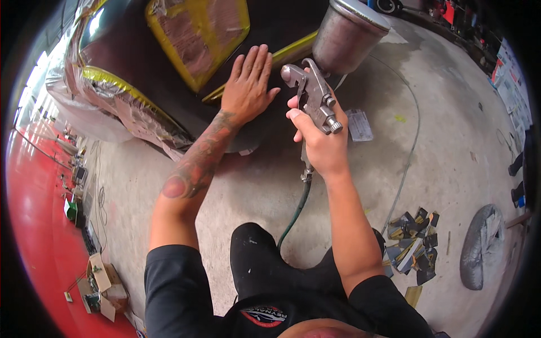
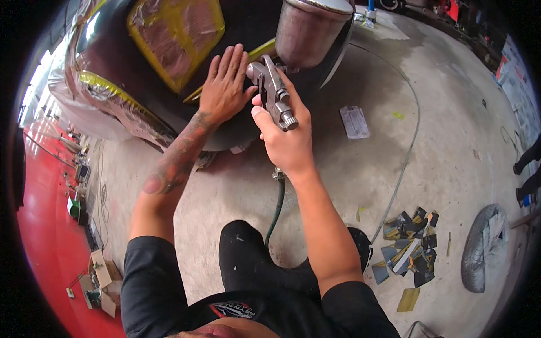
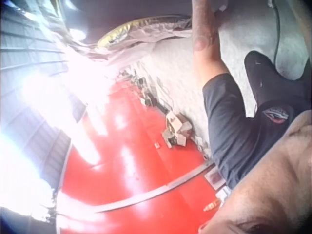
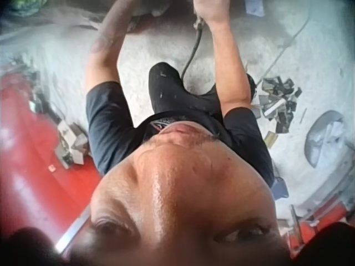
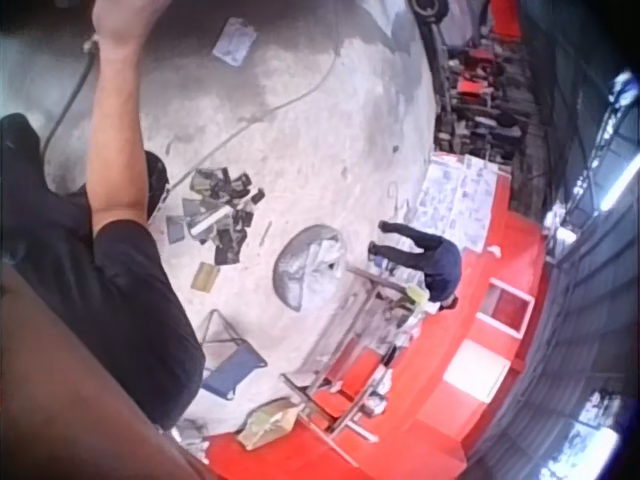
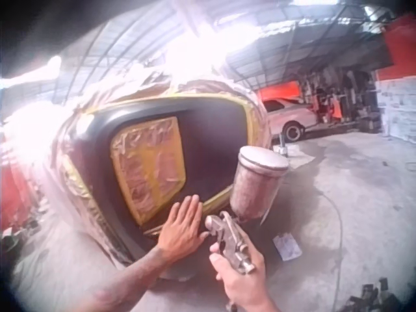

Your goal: The person rubs their hand over a black car part that has been partially masked with tape and paper, then holds a spray gun to the surface before beginning to disassemble parts of the gun by hand and place them on the floor.

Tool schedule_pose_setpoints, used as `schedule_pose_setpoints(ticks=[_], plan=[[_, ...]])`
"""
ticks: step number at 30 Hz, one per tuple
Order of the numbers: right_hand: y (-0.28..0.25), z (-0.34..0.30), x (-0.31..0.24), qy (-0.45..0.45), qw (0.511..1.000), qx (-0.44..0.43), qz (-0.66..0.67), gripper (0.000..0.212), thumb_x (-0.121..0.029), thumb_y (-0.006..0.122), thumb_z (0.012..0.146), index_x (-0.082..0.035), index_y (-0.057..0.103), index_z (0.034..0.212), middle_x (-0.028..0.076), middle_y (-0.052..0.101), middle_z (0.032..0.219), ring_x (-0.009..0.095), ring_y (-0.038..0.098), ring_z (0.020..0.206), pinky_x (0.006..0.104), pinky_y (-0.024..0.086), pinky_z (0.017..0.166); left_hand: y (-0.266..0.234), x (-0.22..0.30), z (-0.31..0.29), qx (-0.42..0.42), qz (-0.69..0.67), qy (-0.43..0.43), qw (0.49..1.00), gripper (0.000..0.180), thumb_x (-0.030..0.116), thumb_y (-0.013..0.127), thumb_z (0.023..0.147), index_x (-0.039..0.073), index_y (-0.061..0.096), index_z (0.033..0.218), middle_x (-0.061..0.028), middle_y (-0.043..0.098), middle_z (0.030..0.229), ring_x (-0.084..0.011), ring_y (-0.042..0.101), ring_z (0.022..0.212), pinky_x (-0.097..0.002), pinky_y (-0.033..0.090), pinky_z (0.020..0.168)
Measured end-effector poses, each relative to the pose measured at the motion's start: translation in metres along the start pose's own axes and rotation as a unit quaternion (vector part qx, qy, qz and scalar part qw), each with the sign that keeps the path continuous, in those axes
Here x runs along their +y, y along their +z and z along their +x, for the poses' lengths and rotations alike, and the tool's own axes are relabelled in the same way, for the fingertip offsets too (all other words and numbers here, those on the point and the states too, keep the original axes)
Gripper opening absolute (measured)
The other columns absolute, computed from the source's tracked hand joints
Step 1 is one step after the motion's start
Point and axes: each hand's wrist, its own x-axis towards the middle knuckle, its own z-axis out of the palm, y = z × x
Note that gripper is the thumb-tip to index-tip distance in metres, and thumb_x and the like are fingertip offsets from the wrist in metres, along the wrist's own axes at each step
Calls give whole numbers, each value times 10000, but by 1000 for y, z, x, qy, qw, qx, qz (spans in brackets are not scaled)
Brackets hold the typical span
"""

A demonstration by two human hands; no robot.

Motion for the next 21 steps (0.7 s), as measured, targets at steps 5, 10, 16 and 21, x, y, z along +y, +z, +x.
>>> schedule_pose_setpoints(ticks=[5,10,16,21], plan=[[-8,7,-15,-7,1000,13,-3,600,-12,629,852,-87,519,1437,19,652,970,55,580,711,221,510,547,10,2,65,38,42,4,998,858,488,669,861,-13,389,1498,-140,320,1612,-293,285,1497,-466,231,1214],[-15,10,-28,-15,1000,15,8,590,-8,622,861,-87,518,1436,13,645,972,50,567,698,221,498,545,9,-12,117,95,42,-2,995,846,510,619,904,-13,360,1516,-139,290,1627,-282,262,1506,-469,207,1223],[-21,7,-44,-24,999,19,18,592,6,618,871,-89,510,1445,10,648,972,41,554,686,211,480,542,-37,-39,188,154,43,-92,983,849,453,619,918,-95,320,1494,-243,291,1598,-369,243,1502,-492,203,1225],[-29,7,-57,-36,999,9,19,601,15,619,873,-86,502,1453,12,654,966,40,551,679,211,476,549,-35,-30,183,130,77,-145,978,831,450,608,930,-77,321,1504,-231,290,1602,-351,252,1501,-502,198,1225]])
